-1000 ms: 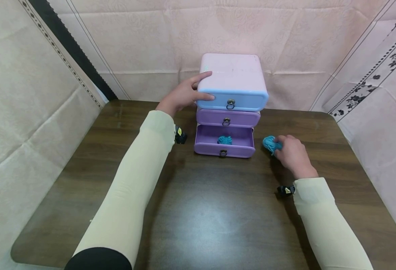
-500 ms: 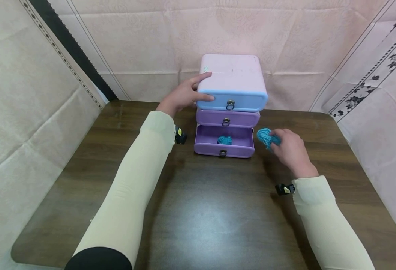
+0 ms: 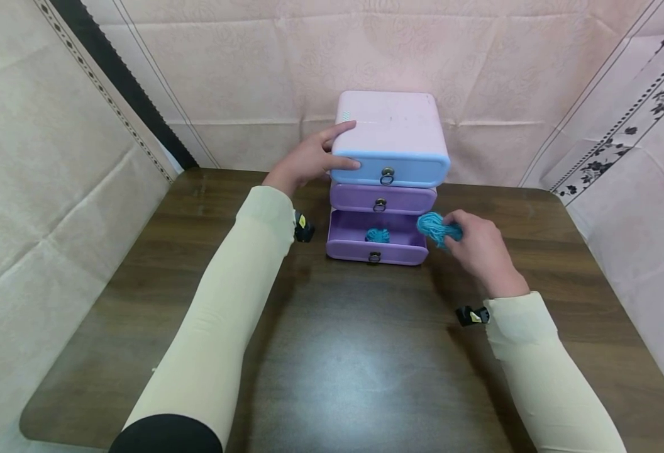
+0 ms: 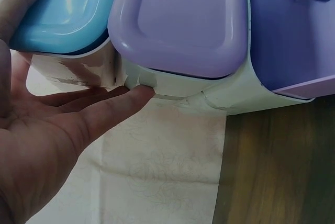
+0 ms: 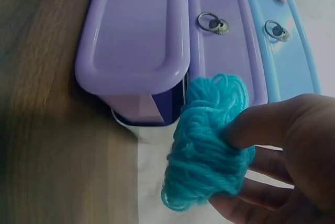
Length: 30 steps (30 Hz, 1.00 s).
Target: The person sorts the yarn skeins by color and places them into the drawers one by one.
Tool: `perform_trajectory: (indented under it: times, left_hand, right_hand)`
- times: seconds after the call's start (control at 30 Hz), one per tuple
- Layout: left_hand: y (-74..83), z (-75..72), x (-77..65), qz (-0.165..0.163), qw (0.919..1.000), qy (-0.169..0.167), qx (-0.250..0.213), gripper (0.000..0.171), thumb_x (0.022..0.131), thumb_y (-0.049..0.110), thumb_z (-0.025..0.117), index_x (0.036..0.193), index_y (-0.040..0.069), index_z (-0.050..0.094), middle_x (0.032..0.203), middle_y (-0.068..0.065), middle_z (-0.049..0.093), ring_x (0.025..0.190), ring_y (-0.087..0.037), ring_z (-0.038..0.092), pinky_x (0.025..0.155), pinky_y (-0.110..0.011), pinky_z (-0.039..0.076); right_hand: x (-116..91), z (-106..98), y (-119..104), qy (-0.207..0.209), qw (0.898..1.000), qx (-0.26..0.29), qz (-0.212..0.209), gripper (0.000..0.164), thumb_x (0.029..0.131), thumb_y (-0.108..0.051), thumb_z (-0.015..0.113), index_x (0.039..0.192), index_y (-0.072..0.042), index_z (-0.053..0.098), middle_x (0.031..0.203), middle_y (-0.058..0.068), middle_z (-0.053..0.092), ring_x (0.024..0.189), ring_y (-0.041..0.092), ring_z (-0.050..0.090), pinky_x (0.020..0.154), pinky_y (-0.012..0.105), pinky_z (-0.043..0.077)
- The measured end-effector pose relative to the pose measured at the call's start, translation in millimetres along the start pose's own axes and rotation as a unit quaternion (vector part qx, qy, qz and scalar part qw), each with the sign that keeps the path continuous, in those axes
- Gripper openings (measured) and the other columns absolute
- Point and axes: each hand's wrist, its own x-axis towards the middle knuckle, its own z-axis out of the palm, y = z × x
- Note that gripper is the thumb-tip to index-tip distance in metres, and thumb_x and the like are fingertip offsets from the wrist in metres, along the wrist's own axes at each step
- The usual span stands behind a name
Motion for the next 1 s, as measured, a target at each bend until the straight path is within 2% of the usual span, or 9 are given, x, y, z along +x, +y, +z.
perform_trajectory:
  times: [0.17, 0.43, 0.6, 0.73, 0.87, 1.0]
  left_hand:
    - [-1.2, -0.6, 1.0, 0.0, 1.0, -0.001, 0.003, 0.086, 0.078, 0.025, 0.082, 0.145, 0.05, 0.033, 0.155, -0.006, 0.032, 0.121, -0.022, 0.054, 0.102, -0.046, 0.045]
    - [0.2, -0.7, -0.4, -0.002, 1.0, 0.0, 0.008, 0.086, 0.079, 0.026, 0.081, 0.145, 0.05, 0.033, 0.154, -0.007, 0.033, 0.121, -0.022, 0.054, 0.102, -0.046, 0.045]
    - [0.7, -0.6, -0.4, 0.0, 0.9999, 0.001, 0.016, 0.087, 0.078, 0.027, 0.081, 0.146, 0.05, 0.032, 0.154, -0.007, 0.033, 0.121, -0.022, 0.054, 0.102, -0.046, 0.045]
    - [-5.3, -1.6, 6.1, -0.001, 0.9998, 0.008, 0.018, 0.087, 0.076, 0.03, 0.083, 0.143, 0.054, 0.034, 0.154, -0.006, 0.033, 0.121, -0.022, 0.053, 0.101, -0.046, 0.045]
    - [-14.0, -3.6, 15.5, 0.004, 0.9998, 0.015, 0.016, 0.087, 0.073, 0.033, 0.086, 0.14, 0.057, 0.035, 0.153, -0.005, 0.035, 0.12, -0.022, 0.054, 0.1, -0.046, 0.046]
    - [-16.8, -4.8, 19.0, 0.005, 0.9998, 0.015, 0.015, 0.088, 0.073, 0.033, 0.086, 0.14, 0.057, 0.035, 0.153, -0.004, 0.035, 0.12, -0.022, 0.054, 0.099, -0.046, 0.046]
  right_hand:
    - [2.5, 2.7, -5.6, -0.01, 1.0, 0.003, -0.01, 0.03, 0.091, -0.012, 0.063, 0.12, -0.005, 0.059, 0.118, 0.019, 0.061, 0.093, 0.035, 0.055, 0.081, 0.05, 0.05]
    - [8.6, 7.1, -15.0, -0.033, 0.999, 0.011, -0.012, 0.033, 0.091, -0.011, 0.064, 0.123, -0.005, 0.061, 0.132, 0.019, 0.055, 0.108, 0.038, 0.053, 0.092, 0.056, 0.048]
    - [12.9, 10.4, -21.7, -0.054, 0.998, 0.014, -0.007, 0.035, 0.092, -0.015, 0.065, 0.126, -0.008, 0.061, 0.127, 0.017, 0.059, 0.099, 0.035, 0.055, 0.085, 0.05, 0.053]
    - [16.1, 12.7, -25.2, -0.062, 0.998, 0.01, -0.005, 0.035, 0.092, -0.017, 0.064, 0.127, -0.011, 0.06, 0.118, 0.016, 0.063, 0.09, 0.031, 0.056, 0.075, 0.043, 0.054]
    - [18.7, 14.7, -28.2, -0.065, 0.998, 0.007, -0.005, 0.035, 0.093, -0.016, 0.064, 0.127, -0.011, 0.06, 0.116, 0.016, 0.064, 0.087, 0.03, 0.056, 0.073, 0.041, 0.054]
    - [21.5, 18.8, -29.5, -0.061, 0.998, 0.007, -0.016, 0.033, 0.093, -0.015, 0.063, 0.126, -0.01, 0.061, 0.119, 0.016, 0.063, 0.087, 0.03, 0.057, 0.074, 0.041, 0.054]
